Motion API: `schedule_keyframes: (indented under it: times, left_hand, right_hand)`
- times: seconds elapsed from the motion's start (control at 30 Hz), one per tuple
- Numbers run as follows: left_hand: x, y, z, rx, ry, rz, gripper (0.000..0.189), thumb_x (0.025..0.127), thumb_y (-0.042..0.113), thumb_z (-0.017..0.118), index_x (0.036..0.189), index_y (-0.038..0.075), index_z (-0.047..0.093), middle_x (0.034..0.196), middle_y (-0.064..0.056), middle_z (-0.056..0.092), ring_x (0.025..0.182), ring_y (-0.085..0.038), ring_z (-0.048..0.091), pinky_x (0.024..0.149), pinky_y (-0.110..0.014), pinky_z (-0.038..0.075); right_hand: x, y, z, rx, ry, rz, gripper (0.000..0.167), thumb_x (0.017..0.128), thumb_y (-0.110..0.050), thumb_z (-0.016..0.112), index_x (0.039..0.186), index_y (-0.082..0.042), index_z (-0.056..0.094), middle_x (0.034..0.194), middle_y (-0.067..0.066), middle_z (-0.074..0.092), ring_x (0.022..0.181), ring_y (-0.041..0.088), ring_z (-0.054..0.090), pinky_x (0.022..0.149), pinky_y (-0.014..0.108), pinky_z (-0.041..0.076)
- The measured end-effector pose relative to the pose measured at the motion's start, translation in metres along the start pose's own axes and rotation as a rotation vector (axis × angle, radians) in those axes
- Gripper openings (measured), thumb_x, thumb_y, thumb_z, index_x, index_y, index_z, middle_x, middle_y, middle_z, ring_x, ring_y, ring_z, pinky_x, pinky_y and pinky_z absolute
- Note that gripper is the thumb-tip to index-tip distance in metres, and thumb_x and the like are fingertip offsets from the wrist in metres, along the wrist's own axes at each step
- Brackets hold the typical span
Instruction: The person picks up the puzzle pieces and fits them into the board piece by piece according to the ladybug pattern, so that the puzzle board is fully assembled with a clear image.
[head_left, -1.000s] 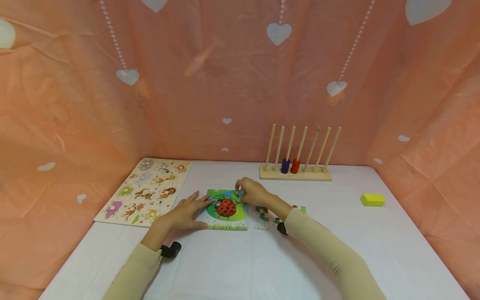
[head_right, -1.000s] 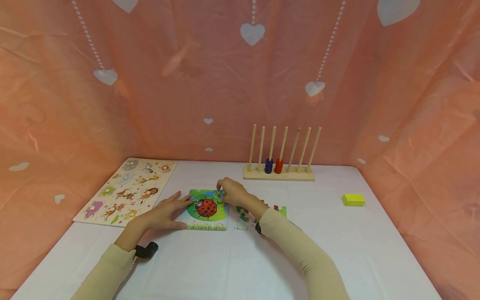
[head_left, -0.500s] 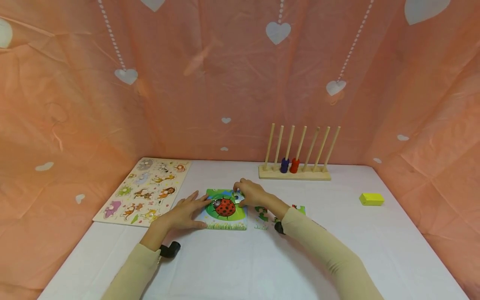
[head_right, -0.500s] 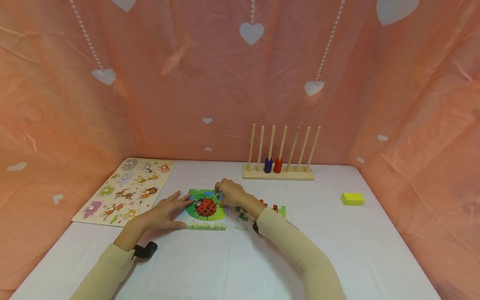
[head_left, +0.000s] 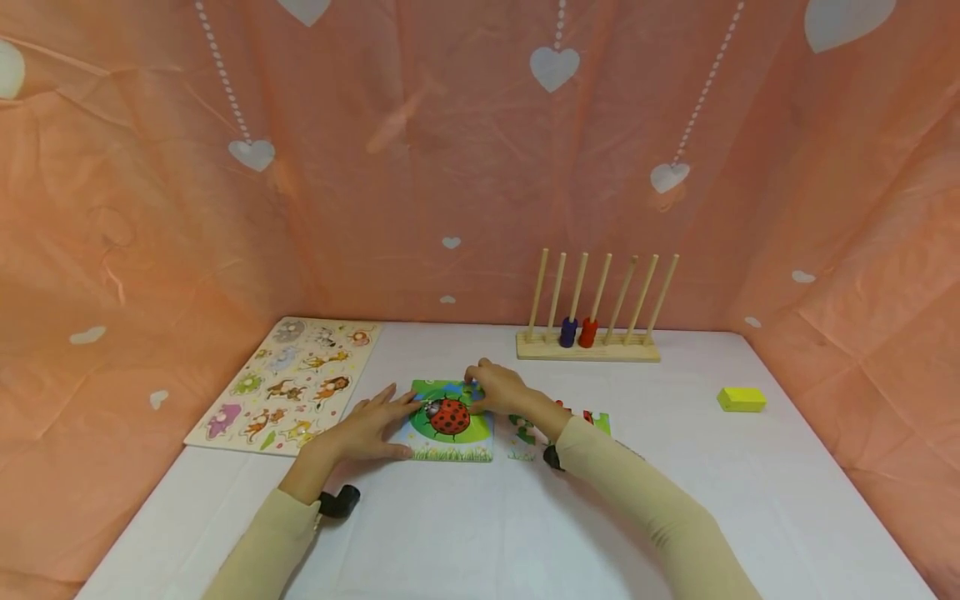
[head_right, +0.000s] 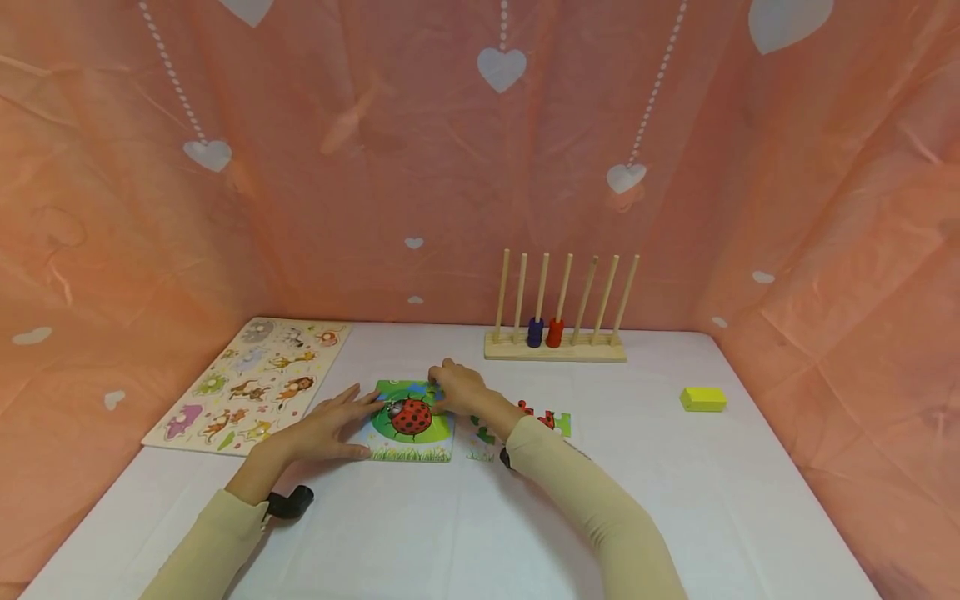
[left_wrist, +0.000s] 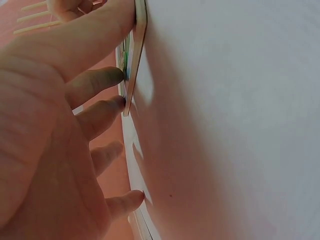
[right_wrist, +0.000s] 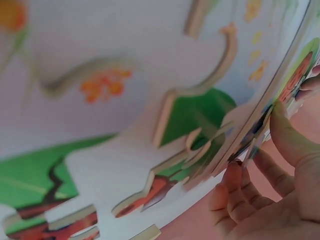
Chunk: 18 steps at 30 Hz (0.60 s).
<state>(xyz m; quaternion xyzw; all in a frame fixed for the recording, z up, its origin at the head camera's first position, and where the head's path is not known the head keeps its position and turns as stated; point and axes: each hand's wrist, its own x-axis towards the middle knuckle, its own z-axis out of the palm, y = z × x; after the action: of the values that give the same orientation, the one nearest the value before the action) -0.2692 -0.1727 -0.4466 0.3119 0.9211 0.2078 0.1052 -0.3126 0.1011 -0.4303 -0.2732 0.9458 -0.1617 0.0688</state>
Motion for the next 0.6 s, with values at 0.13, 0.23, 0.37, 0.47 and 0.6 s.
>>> schedule_keyframes:
  times: [0.13,0.23,0.37,0.47,0.6]
  left_hand:
    - [0.000,0.001,0.000,-0.006,0.002,0.005,0.079,0.085,0.041,0.078,0.149,0.006,0.046,0.159,-0.019,0.030,0.147,-0.050,0.010,0.109,-0.075,0.013]
    - [0.000,0.001,0.000,-0.001,0.002,0.006,0.079,0.085,0.042,0.077,0.149,0.006,0.046,0.159,-0.019,0.030,0.147,-0.050,0.010,0.109,-0.075,0.014]
    - [0.000,0.001,0.000,0.001,0.000,0.005,0.080,0.085,0.042,0.077,0.149,0.006,0.046,0.159,-0.020,0.030,0.147,-0.050,0.011,0.109,-0.075,0.013]
    - [0.000,0.001,0.000,0.003,0.001,0.007,0.080,0.085,0.043,0.077,0.149,0.006,0.046,0.159,-0.020,0.030,0.147,-0.051,0.011,0.109,-0.075,0.013]
    - [0.000,0.002,0.001,0.004,0.006,0.013,0.079,0.085,0.043,0.077,0.148,0.006,0.047,0.159,-0.020,0.030,0.147,-0.051,0.011,0.109,-0.075,0.014]
  right_hand:
    - [0.001,-0.001,0.001,-0.035,-0.003,0.009,0.051,0.082,-0.028,0.083,0.124,-0.007,0.063,0.110,0.009,0.056,0.085,0.020,0.056,0.073,0.036,0.051]
    - [0.000,0.000,0.001,-0.039,0.001,0.005,0.050,0.082,-0.029,0.083,0.123,-0.007,0.063,0.109,0.009,0.056,0.086,0.020,0.057,0.073,0.036,0.051]
    - [-0.002,0.001,-0.001,-0.015,0.002,-0.006,0.052,0.083,-0.029,0.082,0.125,-0.005,0.062,0.110,0.011,0.056,0.088,0.021,0.056,0.073,0.036,0.050]
    - [-0.005,0.001,-0.004,-0.010,0.013,-0.017,0.055,0.084,-0.029,0.081,0.129,-0.004,0.060,0.111,0.011,0.055,0.089,0.021,0.054,0.073,0.035,0.049]
    - [-0.012,-0.001,-0.007,-0.083,0.020,-0.029,0.055,0.087,-0.033,0.078,0.131,-0.005,0.061,0.114,0.011,0.055,0.095,0.024,0.055,0.076,0.038,0.049]
